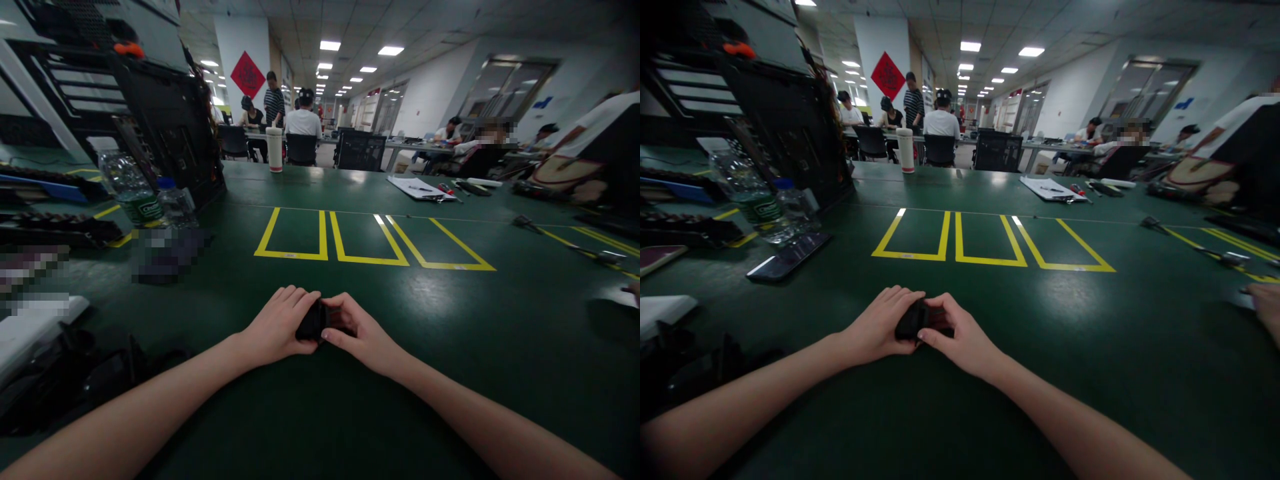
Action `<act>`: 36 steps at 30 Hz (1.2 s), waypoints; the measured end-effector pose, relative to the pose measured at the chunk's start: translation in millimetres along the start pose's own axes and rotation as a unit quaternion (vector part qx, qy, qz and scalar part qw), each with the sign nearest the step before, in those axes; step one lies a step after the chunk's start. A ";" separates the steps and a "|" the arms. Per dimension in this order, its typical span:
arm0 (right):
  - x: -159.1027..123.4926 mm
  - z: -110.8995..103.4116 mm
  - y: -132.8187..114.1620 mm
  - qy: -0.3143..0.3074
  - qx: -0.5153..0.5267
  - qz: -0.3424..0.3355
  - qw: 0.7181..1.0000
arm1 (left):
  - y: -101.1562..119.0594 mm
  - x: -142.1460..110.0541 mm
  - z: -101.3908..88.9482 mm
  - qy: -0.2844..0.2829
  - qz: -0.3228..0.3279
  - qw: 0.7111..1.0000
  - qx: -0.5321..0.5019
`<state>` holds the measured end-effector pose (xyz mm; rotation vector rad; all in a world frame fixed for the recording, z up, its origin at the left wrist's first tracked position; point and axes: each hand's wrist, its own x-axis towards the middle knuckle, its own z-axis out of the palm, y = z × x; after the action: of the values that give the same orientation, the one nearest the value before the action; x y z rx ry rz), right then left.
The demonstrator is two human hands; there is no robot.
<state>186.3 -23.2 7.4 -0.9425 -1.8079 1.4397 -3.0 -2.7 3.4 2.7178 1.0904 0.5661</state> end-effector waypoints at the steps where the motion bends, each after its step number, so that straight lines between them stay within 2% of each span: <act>1: -0.4 -0.1 0.2 -0.002 -0.003 -0.006 1.000 | 0.0 0.0 -0.1 -0.001 0.001 1.000 0.002; 6: -0.2 1.0 4.3 0.009 0.006 -0.017 1.000 | -0.2 0.0 -0.1 -0.003 0.003 1.000 0.003; 13: 1.9 1.5 3.1 0.024 0.010 0.011 1.000 | -0.3 -0.2 0.2 -0.006 -0.002 1.000 -0.004; 20: -2.0 0.1 -1.8 -0.004 -0.025 -0.013 1.000 | -1.1 -1.0 -0.2 -0.006 -0.005 1.000 -0.005; 30: 0.3 1.1 1.0 0.022 0.000 0.003 1.000 | 1.0 0.4 -1.2 -0.003 0.000 1.000 -0.007; 36: 0.2 -0.2 2.4 0.007 -0.003 -0.013 1.000 | 0.6 0.3 -1.1 -0.005 -0.003 1.000 0.003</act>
<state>186.7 -22.6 5.1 -0.9272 -1.8076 1.4091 -2.9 -2.9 4.7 2.7187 1.1010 0.5486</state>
